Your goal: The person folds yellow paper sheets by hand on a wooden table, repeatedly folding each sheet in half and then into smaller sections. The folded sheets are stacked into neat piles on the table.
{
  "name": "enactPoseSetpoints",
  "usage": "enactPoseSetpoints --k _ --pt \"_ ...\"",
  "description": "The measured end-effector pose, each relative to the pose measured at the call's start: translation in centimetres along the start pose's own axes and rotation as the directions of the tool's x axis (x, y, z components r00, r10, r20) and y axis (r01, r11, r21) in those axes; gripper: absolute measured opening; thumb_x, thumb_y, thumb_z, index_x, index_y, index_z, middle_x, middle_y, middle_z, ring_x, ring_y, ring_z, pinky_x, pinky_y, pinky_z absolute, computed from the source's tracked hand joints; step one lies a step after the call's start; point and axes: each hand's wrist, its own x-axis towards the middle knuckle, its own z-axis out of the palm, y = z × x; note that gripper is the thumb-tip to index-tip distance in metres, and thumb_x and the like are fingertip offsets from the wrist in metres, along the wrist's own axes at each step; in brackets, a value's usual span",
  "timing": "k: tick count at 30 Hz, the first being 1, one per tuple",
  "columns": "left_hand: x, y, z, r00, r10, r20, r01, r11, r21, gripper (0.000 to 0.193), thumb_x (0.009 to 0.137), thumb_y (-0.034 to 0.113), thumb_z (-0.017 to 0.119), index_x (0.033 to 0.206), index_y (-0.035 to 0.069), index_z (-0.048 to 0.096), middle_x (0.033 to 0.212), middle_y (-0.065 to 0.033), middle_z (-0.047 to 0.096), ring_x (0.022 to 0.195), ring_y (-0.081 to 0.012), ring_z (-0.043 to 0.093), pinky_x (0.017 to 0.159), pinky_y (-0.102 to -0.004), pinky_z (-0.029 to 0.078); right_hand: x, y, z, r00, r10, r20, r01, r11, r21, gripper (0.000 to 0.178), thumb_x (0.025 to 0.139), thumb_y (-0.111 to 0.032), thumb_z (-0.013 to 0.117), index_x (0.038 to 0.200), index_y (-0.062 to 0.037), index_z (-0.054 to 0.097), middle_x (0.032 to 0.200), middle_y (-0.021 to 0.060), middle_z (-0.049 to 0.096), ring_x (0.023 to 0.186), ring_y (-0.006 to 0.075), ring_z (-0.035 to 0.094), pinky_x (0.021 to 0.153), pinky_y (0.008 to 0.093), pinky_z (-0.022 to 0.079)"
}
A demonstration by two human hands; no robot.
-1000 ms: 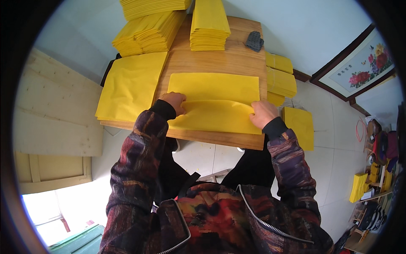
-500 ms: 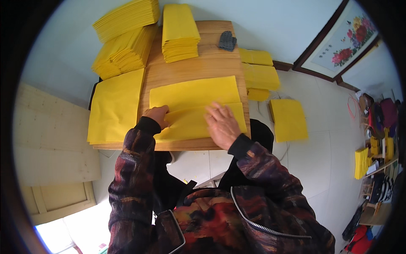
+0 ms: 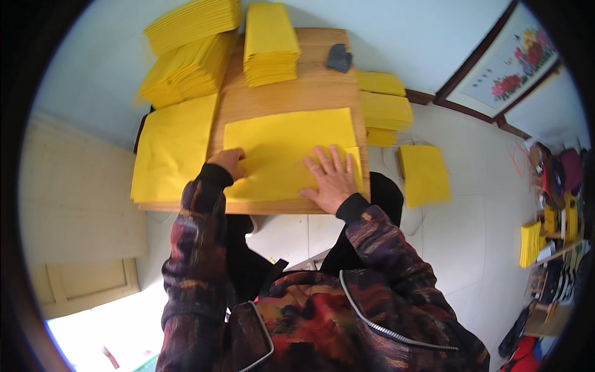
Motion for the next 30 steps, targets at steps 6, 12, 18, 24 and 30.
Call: enactPoseSetpoints --k 6,12,18,24,30 --pt "-3.4 2.4 -0.9 0.857 -0.100 -0.506 0.310 0.884 0.350 0.019 0.076 0.011 0.061 0.094 0.011 0.059 0.095 -0.0114 0.064 0.094 -0.0326 0.060 0.077 -0.0413 0.047 -0.1 -0.4 -0.1 0.999 -0.032 -0.019 0.031 0.998 -0.046 0.078 0.080 -0.060 0.060 0.144 -0.0208 0.037 0.154 0.0084 0.023 0.143 0.0355 0.011 0.112 0.0591 0.004" --pt "0.1 14.4 7.0 0.899 0.123 -0.419 -0.188 0.975 -0.119 0.045 0.087 0.024 0.054 0.128 0.006 0.050 0.138 -0.0118 0.048 0.131 -0.0273 0.041 0.109 -0.0397 0.031 0.0 -0.4 0.0 1.000 -0.029 -0.012 0.028 0.992 -0.127 0.083 0.076 -0.057 0.066 0.144 -0.0197 0.037 0.153 0.0069 0.024 0.143 0.0346 0.013 0.112 0.0599 0.006" --pt "-3.0 9.6 8.1 0.897 -0.127 -0.424 0.115 0.992 -0.054 0.063 0.091 0.038 0.052 0.143 0.008 0.035 0.153 -0.0088 0.029 0.141 -0.0242 0.026 0.115 -0.0431 0.018 0.0 -0.6 -0.3 1.000 -0.023 -0.012 0.022 0.994 -0.108 0.086 0.076 -0.056 0.067 0.145 -0.0178 0.032 0.154 0.0048 0.021 0.143 0.0333 0.012 0.112 0.0599 0.007" --pt "-6.2 5.1 7.9 0.865 -0.312 -0.393 0.306 0.949 -0.078 0.067 0.091 0.042 0.049 0.146 0.011 0.030 0.155 -0.0069 0.025 0.143 -0.0246 0.020 0.115 -0.0451 0.016 -0.5 0.8 -0.1 0.998 -0.039 -0.059 0.036 0.998 -0.052 0.082 0.079 -0.050 0.065 0.145 -0.0150 0.032 0.154 0.0072 0.022 0.142 0.0337 0.015 0.112 0.0564 0.011" --pt "-6.1 4.7 8.4 0.860 -0.308 -0.407 0.329 0.944 -0.018 0.068 0.089 0.043 0.049 0.146 0.011 0.031 0.155 -0.0067 0.024 0.144 -0.0253 0.019 0.115 -0.0455 0.015 0.7 -3.7 0.5 0.985 -0.129 -0.118 0.130 0.992 -0.004 0.064 0.086 -0.042 0.060 0.139 -0.0087 0.042 0.149 0.0113 0.033 0.140 0.0316 0.024 0.113 0.0528 0.015"
